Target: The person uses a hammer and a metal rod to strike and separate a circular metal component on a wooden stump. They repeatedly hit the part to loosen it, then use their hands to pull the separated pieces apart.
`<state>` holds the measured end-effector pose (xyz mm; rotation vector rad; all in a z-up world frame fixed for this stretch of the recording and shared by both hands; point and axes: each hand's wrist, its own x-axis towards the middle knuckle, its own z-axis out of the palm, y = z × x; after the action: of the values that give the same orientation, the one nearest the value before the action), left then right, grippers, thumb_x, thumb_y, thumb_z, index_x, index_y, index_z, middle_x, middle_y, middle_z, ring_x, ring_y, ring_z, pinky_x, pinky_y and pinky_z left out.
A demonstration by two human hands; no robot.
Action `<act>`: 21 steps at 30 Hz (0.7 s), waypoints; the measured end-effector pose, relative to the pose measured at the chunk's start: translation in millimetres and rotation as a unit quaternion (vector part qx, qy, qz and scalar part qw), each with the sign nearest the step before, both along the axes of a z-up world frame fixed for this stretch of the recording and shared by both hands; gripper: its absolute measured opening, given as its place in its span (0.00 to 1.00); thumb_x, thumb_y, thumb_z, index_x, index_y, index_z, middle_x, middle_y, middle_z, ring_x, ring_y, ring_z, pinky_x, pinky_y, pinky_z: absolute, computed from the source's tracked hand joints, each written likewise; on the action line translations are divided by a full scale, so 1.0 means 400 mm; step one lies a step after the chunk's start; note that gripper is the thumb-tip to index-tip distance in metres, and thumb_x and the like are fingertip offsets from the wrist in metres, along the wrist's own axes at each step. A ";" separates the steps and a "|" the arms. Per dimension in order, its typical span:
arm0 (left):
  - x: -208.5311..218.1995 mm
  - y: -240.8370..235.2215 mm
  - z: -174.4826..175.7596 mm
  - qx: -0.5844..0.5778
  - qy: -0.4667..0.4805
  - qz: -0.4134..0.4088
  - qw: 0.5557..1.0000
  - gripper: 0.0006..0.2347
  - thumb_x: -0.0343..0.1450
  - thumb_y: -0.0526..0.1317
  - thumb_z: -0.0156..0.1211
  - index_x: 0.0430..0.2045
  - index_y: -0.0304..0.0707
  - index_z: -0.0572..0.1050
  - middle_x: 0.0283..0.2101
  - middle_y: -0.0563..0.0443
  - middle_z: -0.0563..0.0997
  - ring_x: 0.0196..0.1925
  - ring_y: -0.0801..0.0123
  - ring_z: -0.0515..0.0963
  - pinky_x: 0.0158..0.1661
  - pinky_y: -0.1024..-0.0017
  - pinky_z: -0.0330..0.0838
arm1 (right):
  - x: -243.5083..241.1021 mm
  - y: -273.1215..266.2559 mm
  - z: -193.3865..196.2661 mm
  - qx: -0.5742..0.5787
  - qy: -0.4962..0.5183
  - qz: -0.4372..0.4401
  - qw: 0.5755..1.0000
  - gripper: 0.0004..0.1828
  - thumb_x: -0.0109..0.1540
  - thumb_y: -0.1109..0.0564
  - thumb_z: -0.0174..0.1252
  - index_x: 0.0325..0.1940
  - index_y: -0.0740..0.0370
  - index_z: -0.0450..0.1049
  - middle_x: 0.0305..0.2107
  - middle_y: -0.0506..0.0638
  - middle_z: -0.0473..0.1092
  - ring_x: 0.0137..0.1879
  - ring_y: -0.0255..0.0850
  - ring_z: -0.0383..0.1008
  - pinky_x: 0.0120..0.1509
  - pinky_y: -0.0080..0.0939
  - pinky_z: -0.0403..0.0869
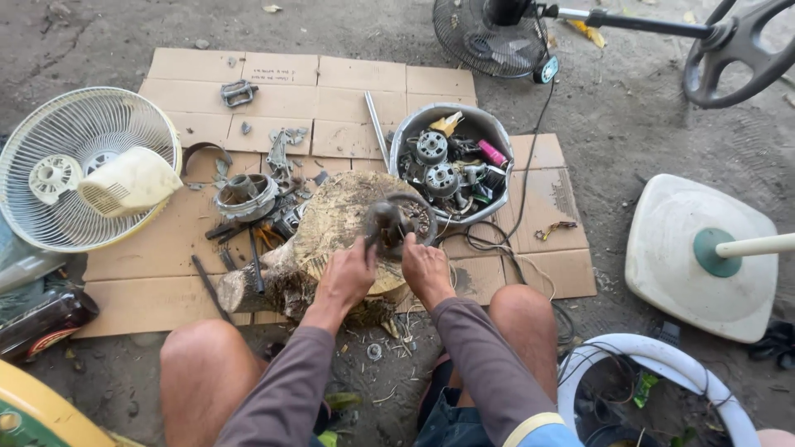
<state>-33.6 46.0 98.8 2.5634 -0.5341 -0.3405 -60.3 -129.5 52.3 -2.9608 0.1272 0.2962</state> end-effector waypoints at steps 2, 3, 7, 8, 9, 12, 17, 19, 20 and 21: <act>-0.008 0.001 0.078 -0.123 -0.003 0.057 0.991 0.15 0.77 0.48 0.44 0.30 0.35 0.70 0.18 0.26 0.77 0.25 0.36 0.83 0.25 0.49 0.68 | 0.013 -0.008 0.003 0.001 0.029 -0.019 0.999 0.15 0.66 0.61 0.32 0.49 0.62 0.64 0.31 0.63 0.80 0.44 0.59 0.83 0.50 0.59 0.78; 0.005 -0.008 0.081 -0.124 -0.004 0.055 0.991 0.15 0.77 0.48 0.44 0.30 0.35 0.70 0.18 0.26 0.77 0.25 0.36 0.83 0.25 0.49 0.68 | 0.023 -0.015 0.004 0.001 0.028 -0.020 0.999 0.15 0.66 0.61 0.32 0.49 0.62 0.64 0.31 0.63 0.80 0.44 0.59 0.83 0.50 0.59 0.78; -0.006 -0.025 0.149 -0.223 -0.079 0.014 0.972 0.11 0.80 0.43 0.43 0.37 0.35 0.72 0.15 0.37 0.75 0.12 0.55 0.76 0.17 0.65 0.69 | 0.006 -0.008 -0.051 -0.032 0.007 0.006 0.999 0.22 0.65 0.61 0.33 0.58 0.67 0.66 0.29 0.62 0.79 0.41 0.56 0.84 0.47 0.57 0.79; -0.001 -0.038 0.190 -0.255 -0.090 -0.006 0.963 0.11 0.81 0.42 0.44 0.39 0.34 0.73 0.17 0.41 0.77 0.12 0.60 0.76 0.18 0.66 0.73 | 0.016 -0.012 -0.069 -0.034 0.010 -0.008 0.999 0.21 0.65 0.60 0.32 0.58 0.66 0.65 0.29 0.62 0.79 0.40 0.56 0.84 0.46 0.56 0.79; -0.001 -0.035 0.175 -0.255 -0.087 -0.007 0.963 0.11 0.81 0.42 0.44 0.39 0.34 0.73 0.17 0.41 0.77 0.12 0.60 0.76 0.18 0.66 0.73 | 0.013 -0.010 -0.067 -0.033 0.014 -0.010 0.999 0.21 0.65 0.60 0.32 0.58 0.66 0.65 0.29 0.62 0.79 0.40 0.56 0.84 0.46 0.56 0.79; 0.014 -0.029 0.128 -0.242 -0.122 -0.006 0.963 0.10 0.81 0.41 0.42 0.40 0.34 0.71 0.17 0.42 0.77 0.13 0.60 0.76 0.19 0.65 0.74 | 0.009 -0.012 -0.047 -0.032 0.009 -0.011 0.999 0.21 0.65 0.60 0.33 0.58 0.65 0.65 0.29 0.62 0.79 0.40 0.57 0.84 0.46 0.58 0.79; 0.048 0.010 0.020 -0.054 0.046 0.204 0.976 0.18 0.75 0.54 0.44 0.48 0.44 0.74 0.33 0.31 0.83 0.42 0.37 0.85 0.43 0.42 0.78 | -0.025 -0.009 0.009 0.025 0.015 -0.028 0.999 0.18 0.65 0.56 0.35 0.53 0.63 0.65 0.30 0.66 0.78 0.41 0.61 0.83 0.45 0.62 0.78; 0.079 0.047 -0.141 -0.026 0.044 0.234 0.971 0.18 0.75 0.54 0.44 0.43 0.41 0.75 0.32 0.31 0.83 0.41 0.38 0.86 0.43 0.43 0.78 | -0.015 -0.016 -0.039 0.017 0.004 -0.017 1.000 0.18 0.64 0.56 0.35 0.53 0.62 0.65 0.29 0.66 0.78 0.40 0.61 0.83 0.45 0.62 0.78; 0.090 0.062 -0.225 0.002 0.057 0.250 0.967 0.18 0.74 0.53 0.44 0.38 0.38 0.76 0.32 0.31 0.84 0.40 0.38 0.86 0.43 0.44 0.78 | -0.019 -0.026 -0.069 0.006 0.006 -0.021 1.000 0.18 0.64 0.56 0.35 0.53 0.61 0.65 0.28 0.65 0.78 0.39 0.61 0.83 0.44 0.62 0.78; 0.085 0.068 -0.241 0.002 0.052 0.256 0.965 0.18 0.74 0.53 0.44 0.38 0.38 0.76 0.32 0.31 0.84 0.40 0.38 0.86 0.43 0.44 0.78 | -0.013 -0.034 -0.102 0.007 0.002 -0.014 1.000 0.18 0.64 0.56 0.35 0.53 0.61 0.65 0.28 0.65 0.78 0.39 0.61 0.83 0.44 0.62 0.78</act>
<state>0.4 73.3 2.4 2.5533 0.1745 -0.2851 -65.3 -143.0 11.3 -2.9410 0.1671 0.2977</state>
